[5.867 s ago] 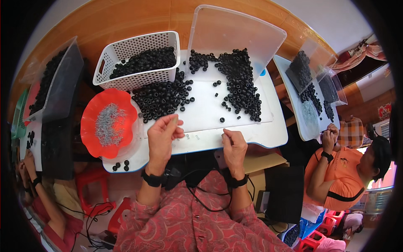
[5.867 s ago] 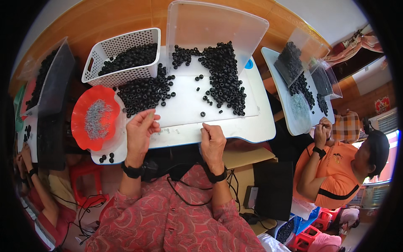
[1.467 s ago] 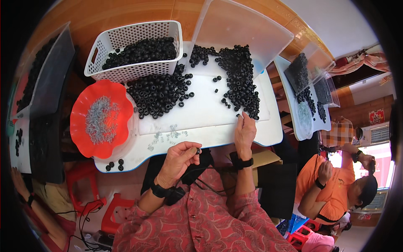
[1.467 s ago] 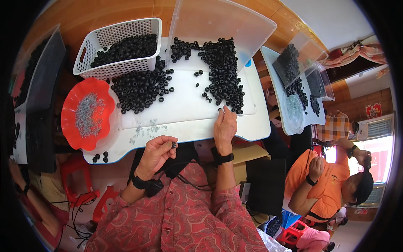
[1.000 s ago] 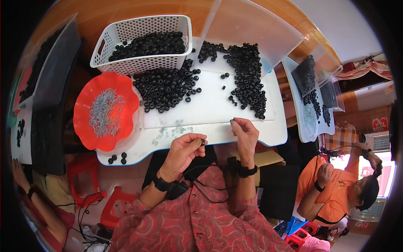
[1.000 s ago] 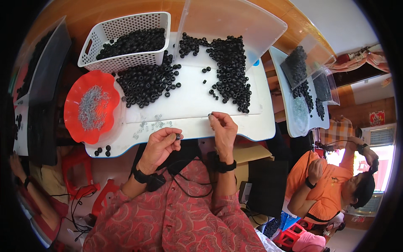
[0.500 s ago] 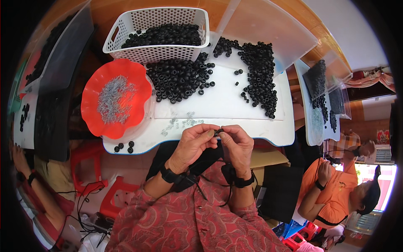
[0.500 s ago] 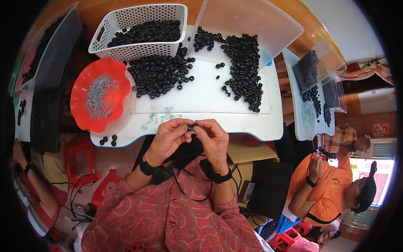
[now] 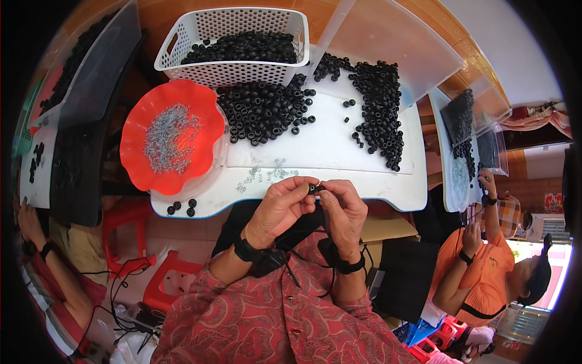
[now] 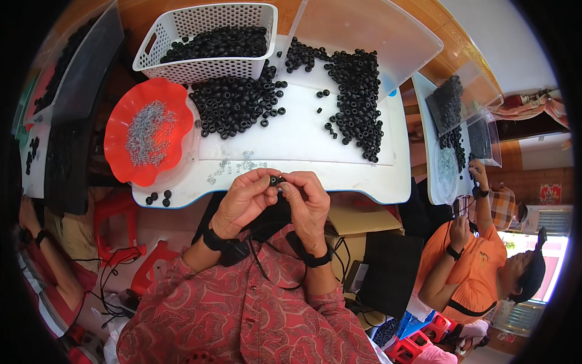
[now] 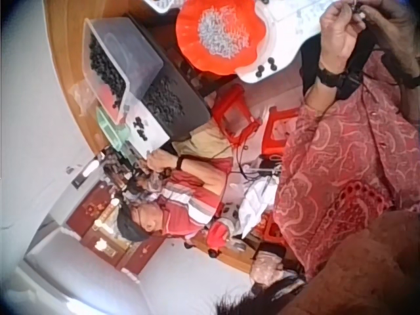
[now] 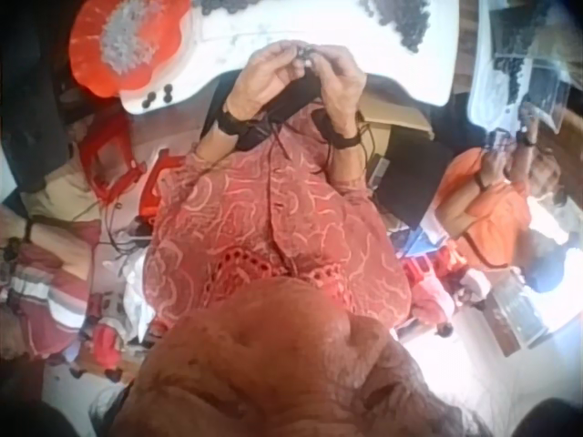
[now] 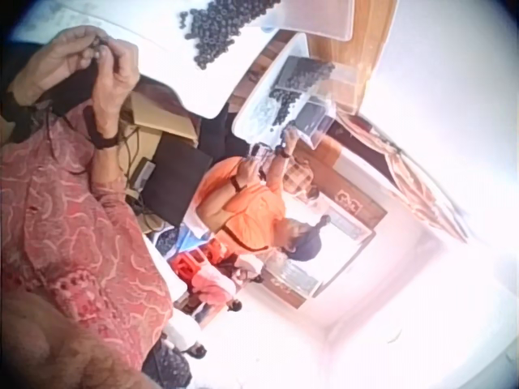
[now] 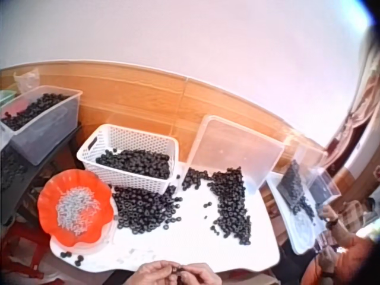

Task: Assembling small black plastic components with metal springs at a shared table.

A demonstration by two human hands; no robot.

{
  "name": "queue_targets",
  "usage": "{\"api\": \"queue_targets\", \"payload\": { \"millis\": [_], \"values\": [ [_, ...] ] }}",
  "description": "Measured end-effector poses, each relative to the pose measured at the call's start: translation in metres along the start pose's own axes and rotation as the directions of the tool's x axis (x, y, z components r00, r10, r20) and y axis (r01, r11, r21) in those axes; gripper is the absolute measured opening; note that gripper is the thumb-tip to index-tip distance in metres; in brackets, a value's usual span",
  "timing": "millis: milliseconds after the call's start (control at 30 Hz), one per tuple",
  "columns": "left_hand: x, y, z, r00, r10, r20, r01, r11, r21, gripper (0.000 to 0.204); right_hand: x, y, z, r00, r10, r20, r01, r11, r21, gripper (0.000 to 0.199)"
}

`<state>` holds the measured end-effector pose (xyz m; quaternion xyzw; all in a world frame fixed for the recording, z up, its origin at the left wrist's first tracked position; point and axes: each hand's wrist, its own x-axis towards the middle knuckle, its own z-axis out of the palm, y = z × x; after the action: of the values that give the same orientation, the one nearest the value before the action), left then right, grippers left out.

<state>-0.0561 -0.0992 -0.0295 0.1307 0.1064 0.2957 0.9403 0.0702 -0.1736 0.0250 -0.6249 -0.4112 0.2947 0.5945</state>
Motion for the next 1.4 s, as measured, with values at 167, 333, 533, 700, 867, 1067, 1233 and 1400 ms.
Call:
{"api": "queue_targets", "payload": {
  "millis": [167, 333, 533, 700, 867, 1067, 1233, 1400],
  "values": [
    [-0.001, 0.002, 0.004, 1.000, 0.016, -0.016, -0.016, 1.000, 0.008, 0.024, -0.002, 0.000, 0.004, 1.000, -0.009, -0.030, 0.009, 1.000, 0.008, 0.011],
    [-0.002, 0.001, 0.003, 0.999, 0.027, -0.020, -0.027, 1.000, 0.008, 0.024, -0.003, 0.002, 0.006, 0.999, -0.002, -0.042, 0.003, 1.000, 0.029, 0.011],
    [-0.002, 0.001, 0.004, 0.999, 0.039, -0.029, -0.038, 0.999, 0.019, 0.024, -0.004, 0.006, 0.007, 0.999, -0.015, -0.051, 0.015, 1.000, 0.016, 0.010],
    [-0.002, 0.001, 0.005, 0.999, 0.046, -0.029, -0.046, 0.998, 0.032, 0.024, -0.004, 0.006, 0.008, 0.998, -0.006, -0.055, 0.008, 1.000, 0.027, 0.010],
    [-0.004, 0.000, 0.004, 0.998, 0.055, -0.019, -0.054, 0.997, 0.047, 0.025, -0.005, 0.005, 0.008, 0.999, -0.014, -0.045, 0.013, 1.000, -0.014, 0.010],
    [-0.006, 0.001, 0.008, 0.997, 0.063, -0.040, -0.061, 0.997, 0.053, 0.028, -0.005, -0.002, 0.010, 0.996, -0.081, -0.033, 0.077, 0.992, -0.103, 0.010],
    [-0.008, 0.000, 0.005, 0.996, 0.082, -0.041, -0.078, 0.993, 0.083, 0.027, -0.006, -0.003, 0.010, 0.993, -0.120, -0.020, 0.115, 0.982, -0.147, 0.010],
    [-0.009, 0.000, 0.007, 0.991, 0.108, -0.078, -0.101, 0.991, 0.091, 0.023, -0.006, -0.005, 0.011, 0.987, -0.158, -0.018, 0.152, 0.969, -0.195, 0.011]
  ]
}}
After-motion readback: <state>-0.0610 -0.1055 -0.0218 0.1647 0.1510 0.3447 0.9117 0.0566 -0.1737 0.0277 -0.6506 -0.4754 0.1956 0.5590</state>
